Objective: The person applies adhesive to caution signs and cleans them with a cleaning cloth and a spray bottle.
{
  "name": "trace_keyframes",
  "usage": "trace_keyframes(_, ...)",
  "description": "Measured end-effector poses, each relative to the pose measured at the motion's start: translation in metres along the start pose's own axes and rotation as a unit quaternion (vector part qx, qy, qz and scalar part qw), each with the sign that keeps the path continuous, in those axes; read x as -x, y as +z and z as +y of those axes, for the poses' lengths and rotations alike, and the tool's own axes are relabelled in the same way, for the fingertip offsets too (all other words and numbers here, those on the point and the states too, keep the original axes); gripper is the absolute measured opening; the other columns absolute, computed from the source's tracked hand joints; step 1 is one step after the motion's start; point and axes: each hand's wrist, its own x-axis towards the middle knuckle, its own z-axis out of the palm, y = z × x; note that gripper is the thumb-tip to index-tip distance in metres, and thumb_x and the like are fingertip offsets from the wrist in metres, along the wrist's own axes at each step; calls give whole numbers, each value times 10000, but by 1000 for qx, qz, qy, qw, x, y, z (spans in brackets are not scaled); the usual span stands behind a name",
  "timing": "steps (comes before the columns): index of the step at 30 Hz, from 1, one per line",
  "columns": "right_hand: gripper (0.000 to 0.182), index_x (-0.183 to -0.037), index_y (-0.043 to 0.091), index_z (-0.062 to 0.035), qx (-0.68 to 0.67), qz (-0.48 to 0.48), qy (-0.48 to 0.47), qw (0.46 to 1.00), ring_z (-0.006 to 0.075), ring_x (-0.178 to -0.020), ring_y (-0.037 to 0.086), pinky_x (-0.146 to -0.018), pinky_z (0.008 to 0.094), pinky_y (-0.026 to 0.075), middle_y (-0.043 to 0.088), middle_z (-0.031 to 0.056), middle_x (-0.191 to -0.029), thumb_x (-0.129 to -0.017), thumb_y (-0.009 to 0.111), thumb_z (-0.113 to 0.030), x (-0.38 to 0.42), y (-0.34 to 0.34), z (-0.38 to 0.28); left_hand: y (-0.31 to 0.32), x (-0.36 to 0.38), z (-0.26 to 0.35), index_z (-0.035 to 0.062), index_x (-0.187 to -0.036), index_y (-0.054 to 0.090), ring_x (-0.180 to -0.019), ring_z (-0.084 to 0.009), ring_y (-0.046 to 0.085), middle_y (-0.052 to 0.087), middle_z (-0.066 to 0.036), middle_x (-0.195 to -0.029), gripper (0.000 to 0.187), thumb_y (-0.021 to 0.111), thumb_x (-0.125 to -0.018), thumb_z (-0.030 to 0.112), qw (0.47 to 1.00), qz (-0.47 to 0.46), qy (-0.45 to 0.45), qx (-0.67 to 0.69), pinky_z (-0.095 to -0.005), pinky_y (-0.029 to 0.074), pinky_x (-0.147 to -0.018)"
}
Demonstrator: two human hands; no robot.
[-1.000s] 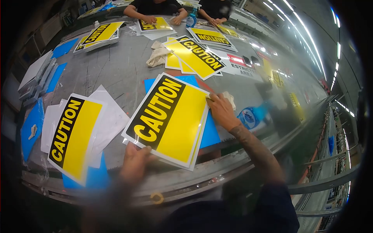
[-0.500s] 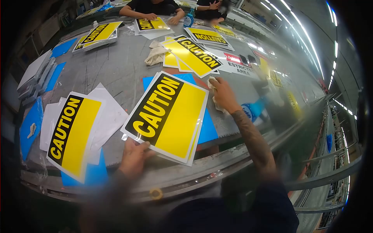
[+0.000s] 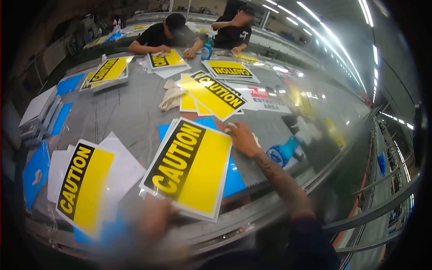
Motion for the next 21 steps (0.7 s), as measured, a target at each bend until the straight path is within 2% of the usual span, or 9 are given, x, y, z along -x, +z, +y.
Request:
trace_keyframes(5, 315, -1298, 754, -13, -166, 221, -1, 961, 432, -1144, 702, -978, 471, 563, 758, 220, -1199, -991, 704, -66, -40, -51, -49, -32, -18, -30, 42, -1515, 421, -1265, -280, 708, 633, -143, -1449, 522, 587, -1035, -80, 974, -82, 126, -169, -411, 705, -893)
trace_keyframes(8, 484, -1478, 660, -116, -292, -13, -45, 955, 413, -1315, 666, -1108, 497, 524, 705, 183, -1403, -1015, 756, -217, 10, -39, -148, -33, -16, -27, 38, -1509, 415, -1265, -285, 710, 629, -144, -1449, 517, 589, -1037, -79, 970, -93, 134, -183, -434, 706, -910)
trace_keyframes(10, 547, -1530, 624, -172, -117, -111, -234, 959, 455, -1449, 557, -1165, 584, 469, 608, 159, -1549, -1015, 739, -319, 44, -4, -187, -29, -14, -23, 32, -1510, 433, -1260, -284, 715, 642, -139, -1437, 508, 592, -1039, -69, 975, -89, 118, -164, -446, 705, -922)
trace_keyframes(13, 588, -1545, 612, -215, 25, -96, -300, 949, 486, -1541, 439, -1185, 634, 422, 551, 136, -1615, -999, 722, -404, 30, 14, -169, -34, -18, -23, 26, -1536, 439, -1253, -279, 721, 647, -140, -1449, 531, 586, -1035, -69, 972, -99, 115, -179, -454, 702, -938)
trace_keyframes(15, 553, -1510, 637, -222, -47, -50, -190, 979, 473, -1522, 444, -1195, 608, 421, 547, 121, -1624, -977, 722, -340, -7, 64, -118, -28, -15, -22, 31, -1541, 445, -1254, -272, 718, 652, -137, -1445, 536, 577, -1032, -71, 974, -86, 119, -172, -438, 695, -928)
trace_keyframes(16, 491, -1461, 660, -178, 12, 7, -280, 960, 480, -1480, 486, -1159, 617, 451, 567, 146, -1591, -984, 712, -286, -27, 82, -82, -25, -15, -21, 33, -1544, 448, -1255, -268, 716, 655, -135, -1443, 538, 572, -1031, -72, 975, -80, 121, -168, -430, 692, -923)
trace_keyframes(18, 356, -1314, 692, -79, -20, -27, -96, 995, 433, -1242, 630, -1041, 545, 527, 670, 212, -1331, -984, 695, -212, -55, 90, -43, -21, -16, -17, 36, -1538, 452, -1259, -268, 711, 652, -136, -1445, 528, 568, -1034, -68, 979, -70, 118, -149, -422, 686, -920)
trace_keyframes(19, 255, -1187, 716, -52, -25, 89, -91, 992, 451, -1096, 666, -969, 545, 546, 699, 235, -1183, -976, 695, -194, -68, 132, 11, -19, -18, -16, 37, -1530, 453, -1262, -271, 709, 645, -140, -1449, 514, 568, -1039, -62, 982, -65, 113, -136, -422, 683, -922)
trace_keyframes(21, 176, -1059, 738, -31, -52, 93, 39, 994, 484, -1023, 689, -866, 580, 554, 749, 228, -1087, -1011, 674, -188, -77, 75, 1, -15, -15, -13, 38, -1514, 455, -1269, -277, 703, 632, -147, -1457, 487, 569, -1050, -51, 994, -40, 75, -69, -422, 677, -927)
